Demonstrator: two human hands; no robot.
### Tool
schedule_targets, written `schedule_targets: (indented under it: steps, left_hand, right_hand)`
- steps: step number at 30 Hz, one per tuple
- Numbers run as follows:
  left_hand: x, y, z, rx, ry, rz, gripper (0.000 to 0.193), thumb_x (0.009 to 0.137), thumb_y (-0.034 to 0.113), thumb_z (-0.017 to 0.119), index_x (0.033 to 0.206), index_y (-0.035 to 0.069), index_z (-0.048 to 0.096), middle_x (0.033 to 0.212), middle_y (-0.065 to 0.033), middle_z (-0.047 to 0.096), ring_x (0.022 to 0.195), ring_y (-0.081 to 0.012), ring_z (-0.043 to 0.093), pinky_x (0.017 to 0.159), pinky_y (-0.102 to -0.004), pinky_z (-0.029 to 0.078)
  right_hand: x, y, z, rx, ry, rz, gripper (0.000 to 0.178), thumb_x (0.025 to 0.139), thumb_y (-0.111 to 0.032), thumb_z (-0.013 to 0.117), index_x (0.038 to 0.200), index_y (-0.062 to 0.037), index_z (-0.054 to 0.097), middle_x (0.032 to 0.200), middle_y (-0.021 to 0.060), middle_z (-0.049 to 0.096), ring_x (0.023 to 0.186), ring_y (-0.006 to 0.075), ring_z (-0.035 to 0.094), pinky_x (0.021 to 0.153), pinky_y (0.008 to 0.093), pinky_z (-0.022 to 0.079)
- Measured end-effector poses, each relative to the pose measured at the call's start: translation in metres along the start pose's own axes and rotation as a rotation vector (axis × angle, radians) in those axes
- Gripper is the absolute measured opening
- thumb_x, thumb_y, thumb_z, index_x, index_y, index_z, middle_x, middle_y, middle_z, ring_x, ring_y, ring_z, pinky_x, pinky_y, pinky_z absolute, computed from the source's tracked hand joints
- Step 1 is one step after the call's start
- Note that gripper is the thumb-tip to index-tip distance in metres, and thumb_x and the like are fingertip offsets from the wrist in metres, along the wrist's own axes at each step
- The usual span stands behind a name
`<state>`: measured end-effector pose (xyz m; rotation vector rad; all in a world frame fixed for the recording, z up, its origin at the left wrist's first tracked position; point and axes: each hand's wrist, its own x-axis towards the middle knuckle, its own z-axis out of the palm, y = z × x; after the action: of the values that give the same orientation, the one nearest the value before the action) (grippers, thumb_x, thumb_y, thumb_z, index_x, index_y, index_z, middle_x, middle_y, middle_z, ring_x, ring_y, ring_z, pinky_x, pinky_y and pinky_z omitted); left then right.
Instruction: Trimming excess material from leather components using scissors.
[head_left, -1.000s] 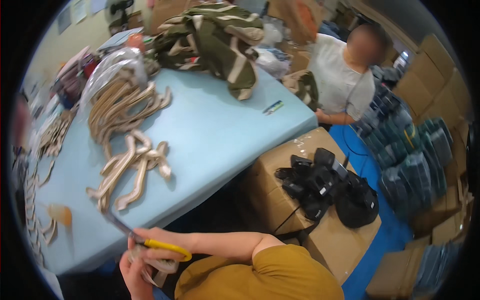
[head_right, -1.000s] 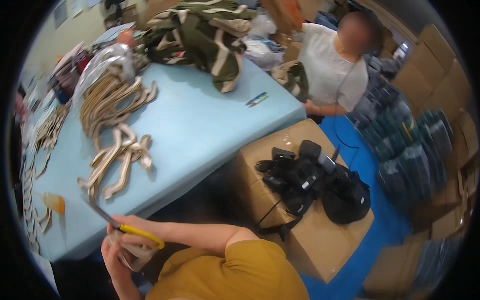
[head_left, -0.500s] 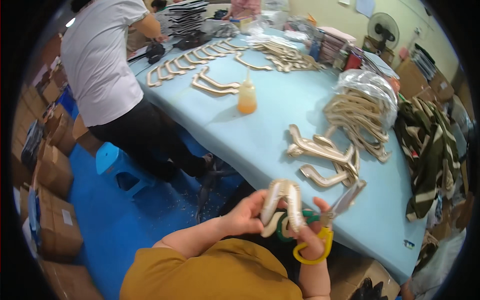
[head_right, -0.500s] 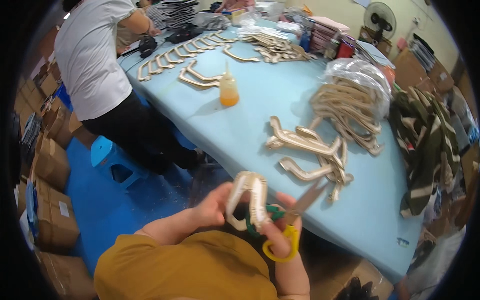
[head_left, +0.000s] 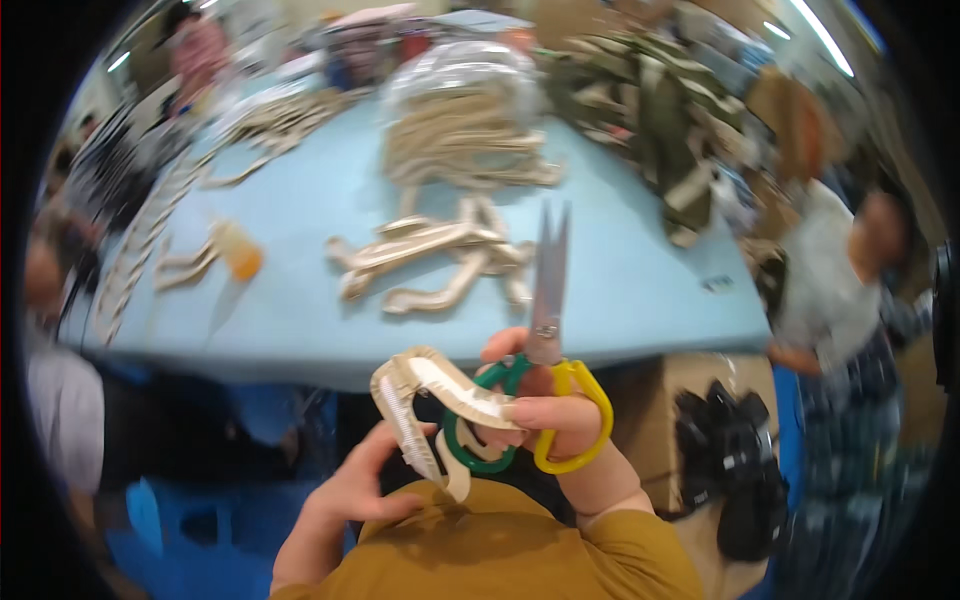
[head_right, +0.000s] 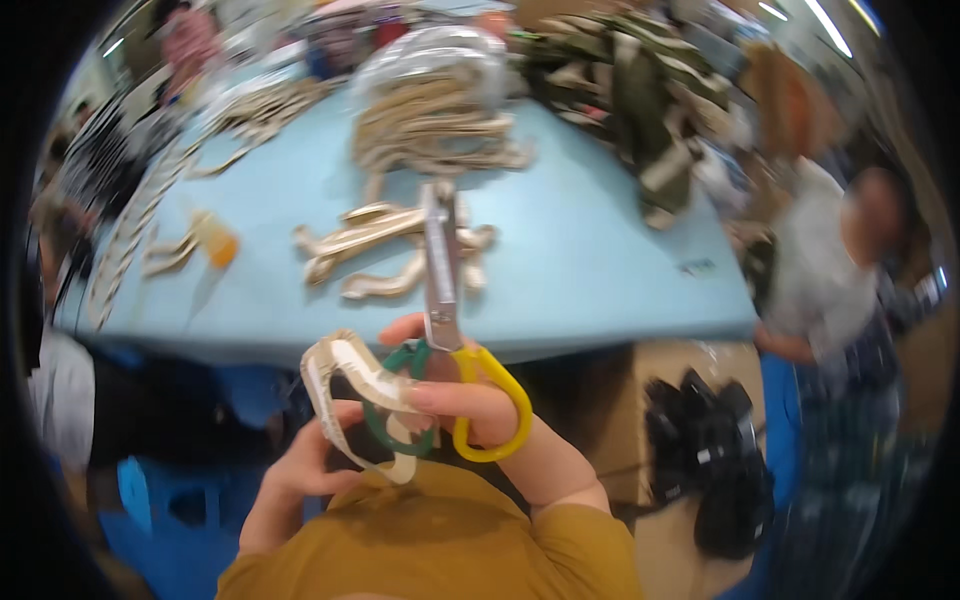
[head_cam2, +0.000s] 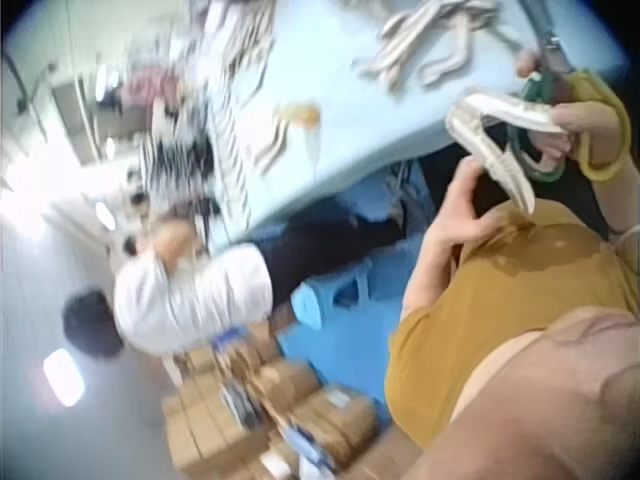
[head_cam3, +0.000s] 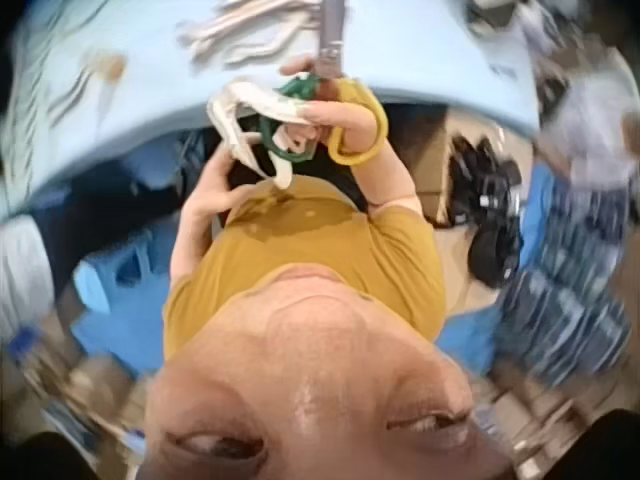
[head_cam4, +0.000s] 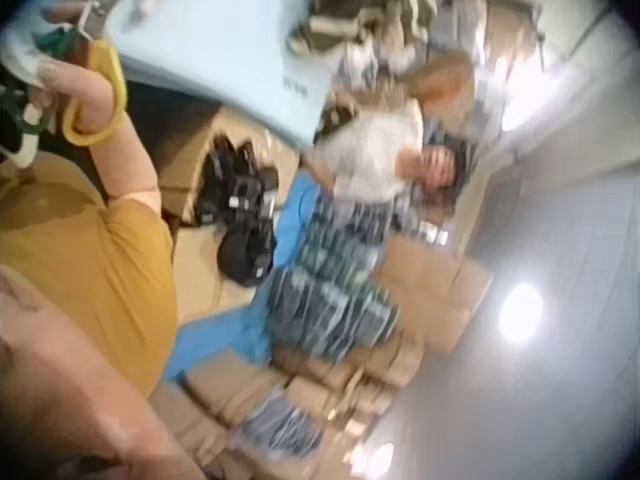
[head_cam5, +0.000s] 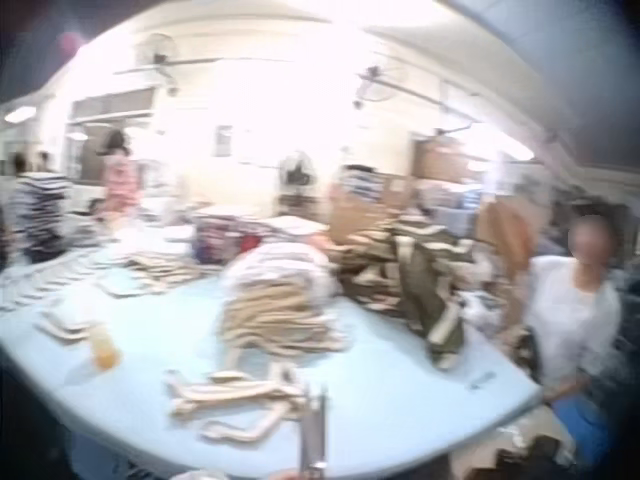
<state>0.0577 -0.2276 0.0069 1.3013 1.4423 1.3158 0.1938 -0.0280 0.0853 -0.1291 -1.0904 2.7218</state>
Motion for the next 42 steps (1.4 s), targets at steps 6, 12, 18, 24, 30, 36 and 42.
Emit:
schedule_targets:
  steps: [6,12,18,24,30,36,42]
  left_hand:
    - [0.079,0.015,-0.029,-0.336,0.101,0.149,0.074,0.072,0.026,0.063,0.135,0.008,0.029,0.119,-0.0112,0.049,0.112,-0.0226,0.047,0.094,-0.0345,0.035]
    - [0.252,0.095,-0.004,-0.094,0.029,0.025,0.076,0.080,0.046,0.058,0.139,0.014,0.023,0.129,-0.0091,0.041,0.118,-0.0215,0.040,0.098,-0.0381,0.030]
    - [0.409,0.156,0.083,0.122,-0.018,-0.078,0.107,0.068,0.063,0.062,0.141,0.006,0.008,0.139,-0.0164,0.025,0.128,-0.0287,0.026,0.105,-0.0464,0.020]
    - [0.507,0.166,0.157,-0.195,0.174,-0.023,0.128,0.055,0.062,0.073,0.137,-0.005,0.001,0.137,-0.0241,0.026,0.127,-0.0322,0.030,0.102,-0.0446,0.026]
    - [0.576,0.128,0.214,-0.758,0.138,0.467,0.099,0.058,0.029,0.083,0.130,0.001,0.020,0.123,-0.0160,0.044,0.113,-0.0259,0.045,0.096,-0.0364,0.038]
    - [0.562,0.170,0.199,-0.917,0.174,0.390,0.032,0.063,0.003,0.065,0.094,-0.003,0.059,0.080,-0.0120,0.063,0.074,-0.0290,0.062,0.066,-0.0385,0.050]
    - [0.480,0.260,0.071,-0.466,0.292,0.513,0.028,0.075,0.002,0.051,0.103,0.004,0.049,0.096,-0.0166,0.056,0.096,-0.0309,0.051,0.084,-0.0493,0.039]
  right_hand:
    - [-0.060,-0.036,-0.036,0.046,0.134,-0.349,0.045,0.070,-0.007,0.050,0.113,-0.0051,0.040,0.066,0.0094,0.049,0.048,0.0143,0.042,0.045,0.0283,0.034]
    - [-0.109,-0.052,-0.072,0.074,0.069,-0.645,0.042,0.072,-0.009,0.049,0.114,-0.0079,0.041,0.065,0.0085,0.048,0.048,0.0138,0.043,0.044,0.0271,0.034]
    - [-0.132,-0.065,-0.100,0.129,0.063,-0.718,0.042,0.072,-0.006,0.051,0.113,-0.0060,0.040,0.069,0.0131,0.049,0.047,0.0151,0.042,0.042,0.0275,0.032]
    - [-0.144,-0.082,-0.123,0.093,0.083,-0.782,0.042,0.070,-0.006,0.048,0.111,-0.0072,0.038,0.060,0.0098,0.045,0.043,0.0148,0.039,0.041,0.0291,0.032]
    - [-0.144,-0.087,-0.137,0.139,0.125,-0.808,0.043,0.072,-0.007,0.045,0.114,-0.0067,0.034,0.054,0.0043,0.039,0.040,0.0128,0.034,0.039,0.0268,0.031]
    - [-0.147,-0.076,-0.143,0.134,0.106,-0.857,0.034,0.082,-0.007,0.044,0.114,-0.0063,0.036,0.056,-0.0014,0.035,0.040,0.0077,0.033,0.037,0.0224,0.029]
    - [-0.138,-0.053,-0.169,-0.042,0.130,-0.863,0.040,0.082,-0.010,0.047,0.120,-0.0028,0.040,0.064,0.0012,0.043,0.048,0.0096,0.038,0.045,0.0244,0.032]
